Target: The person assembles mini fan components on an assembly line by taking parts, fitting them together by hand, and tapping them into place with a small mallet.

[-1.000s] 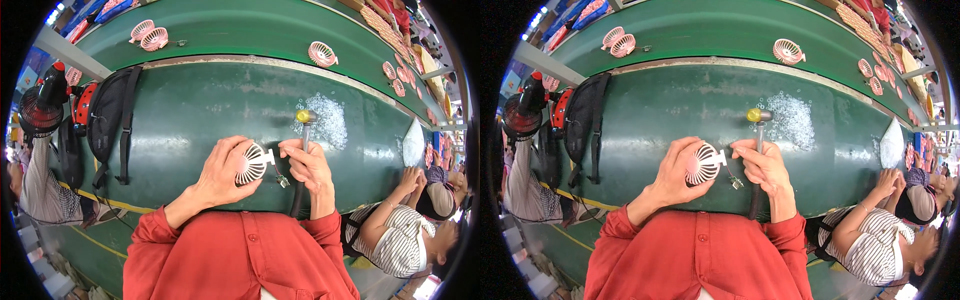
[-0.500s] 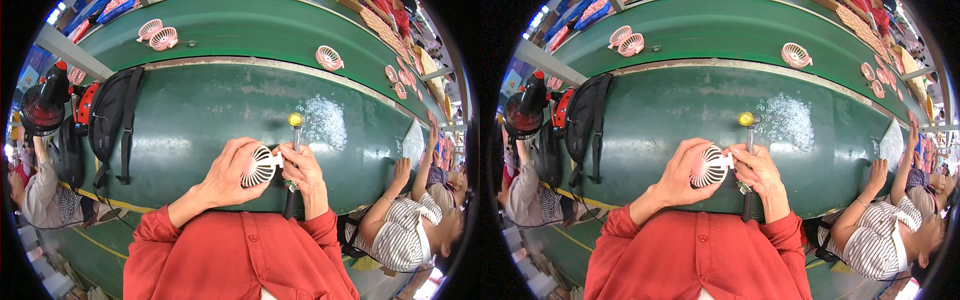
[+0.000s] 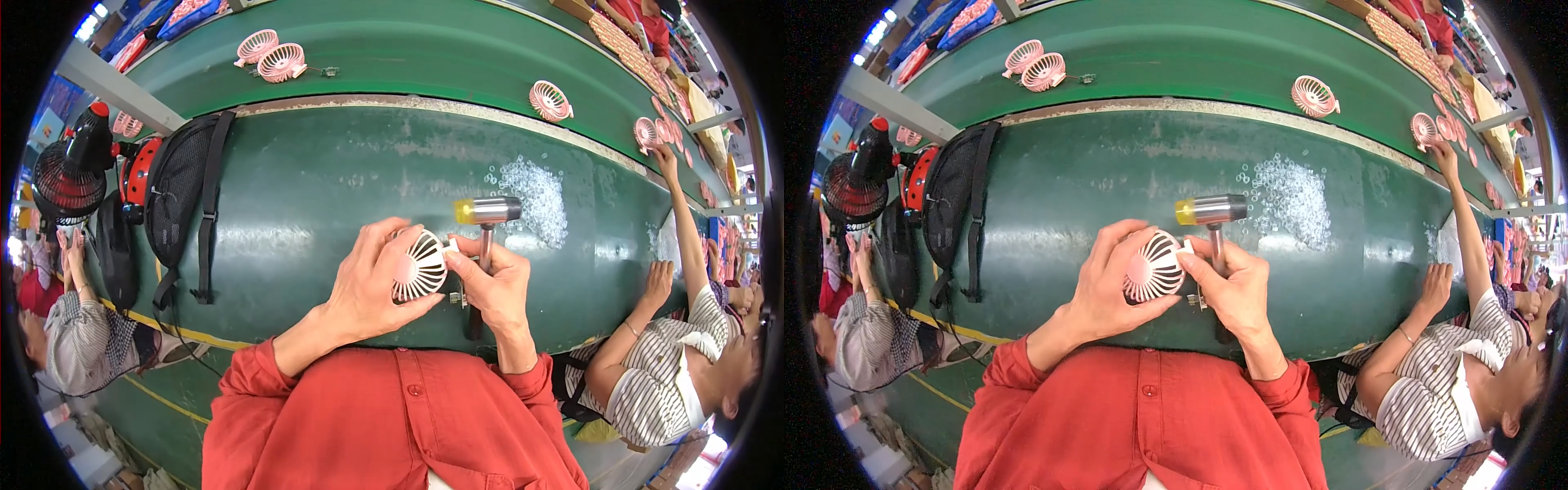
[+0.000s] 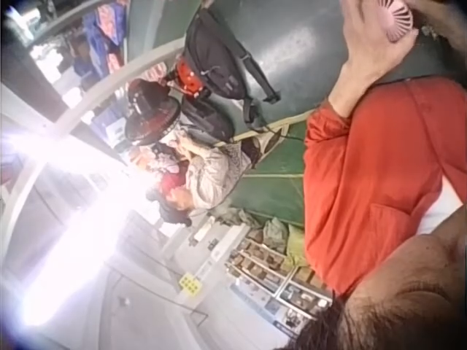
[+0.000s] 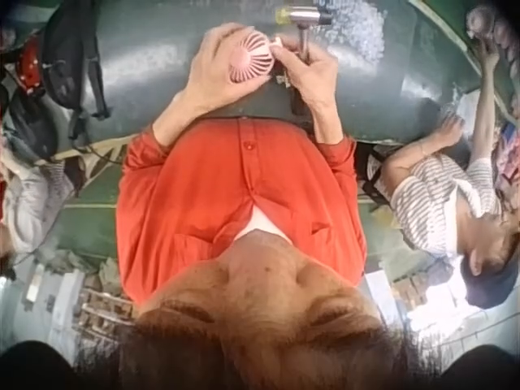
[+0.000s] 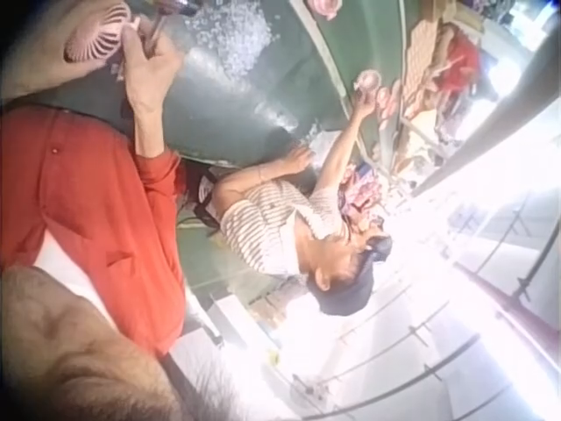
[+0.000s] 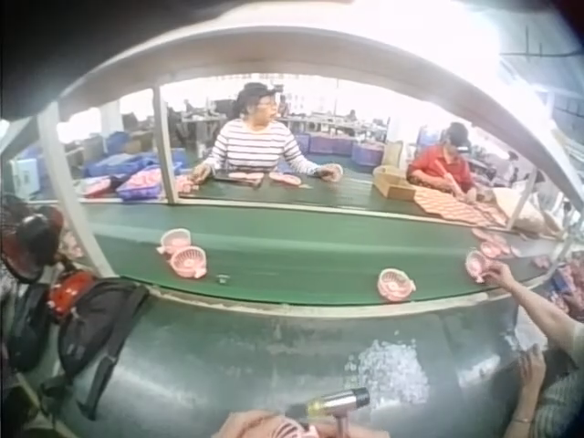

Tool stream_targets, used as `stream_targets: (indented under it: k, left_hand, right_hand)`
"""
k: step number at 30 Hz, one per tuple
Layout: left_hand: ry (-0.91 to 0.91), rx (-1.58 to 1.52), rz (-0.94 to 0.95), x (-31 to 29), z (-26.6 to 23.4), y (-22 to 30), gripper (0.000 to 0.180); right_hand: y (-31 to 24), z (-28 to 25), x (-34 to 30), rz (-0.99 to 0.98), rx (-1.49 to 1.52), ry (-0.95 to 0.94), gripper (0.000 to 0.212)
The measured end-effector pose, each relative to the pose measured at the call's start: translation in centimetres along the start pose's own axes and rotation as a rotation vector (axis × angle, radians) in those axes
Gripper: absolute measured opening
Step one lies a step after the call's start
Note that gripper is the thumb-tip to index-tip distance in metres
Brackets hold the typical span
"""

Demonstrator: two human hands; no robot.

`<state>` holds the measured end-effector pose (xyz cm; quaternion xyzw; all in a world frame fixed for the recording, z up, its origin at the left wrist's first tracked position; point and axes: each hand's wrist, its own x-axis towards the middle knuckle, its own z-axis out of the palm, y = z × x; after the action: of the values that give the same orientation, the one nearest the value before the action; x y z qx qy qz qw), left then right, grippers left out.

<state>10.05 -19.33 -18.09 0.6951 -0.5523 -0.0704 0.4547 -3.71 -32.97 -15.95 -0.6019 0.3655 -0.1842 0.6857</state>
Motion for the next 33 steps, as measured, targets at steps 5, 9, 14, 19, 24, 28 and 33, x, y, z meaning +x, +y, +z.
stream_targets:
  k: [5, 9, 14, 19, 24, 28, 33]
  left_hand:
    - [-0.257, -0.160, -0.432, 2.1, -1.7, -0.5, 0.072]
    - [-0.065, 0.022, -0.074, 7.0, -2.2, -1.4, 0.046]
    - [0.285, 0.372, 0.142, 14.6, -2.4, -9.0, 0.046]
    - [0.356, 0.541, -0.212, 15.8, -6.0, -18.6, 0.052]
    - [0.284, 0.397, -0.237, 14.9, -7.0, -24.1, 0.053]
    - [0.413, 0.038, -0.197, 12.4, -5.3, -20.9, 0.036]
    - [0.257, -0.290, -0.071, 6.8, -2.8, -10.8, 0.033]
  right_hand:
    - [-0.8, -0.1, 0.9, 0.024, 0.053, 0.086, 0.019]
    - [-0.8, -0.8, 1.2, -0.202, -0.203, 0.256, 0.014]
    - [-1.2, -0.9, 0.1, -0.343, -0.012, 0.395, 0.009]
    - [0.2, -1.2, -1.7, -0.350, 0.090, 0.359, 0.010]
    - [2.0, -1.4, -1.3, -0.607, -0.119, 0.173, 0.024]
    - [-0.2, -0.3, -1.2, -0.299, -0.015, -0.001, 0.030]
    - [-0.3, -1.0, 0.6, -0.121, 0.046, 0.072, 0.031]
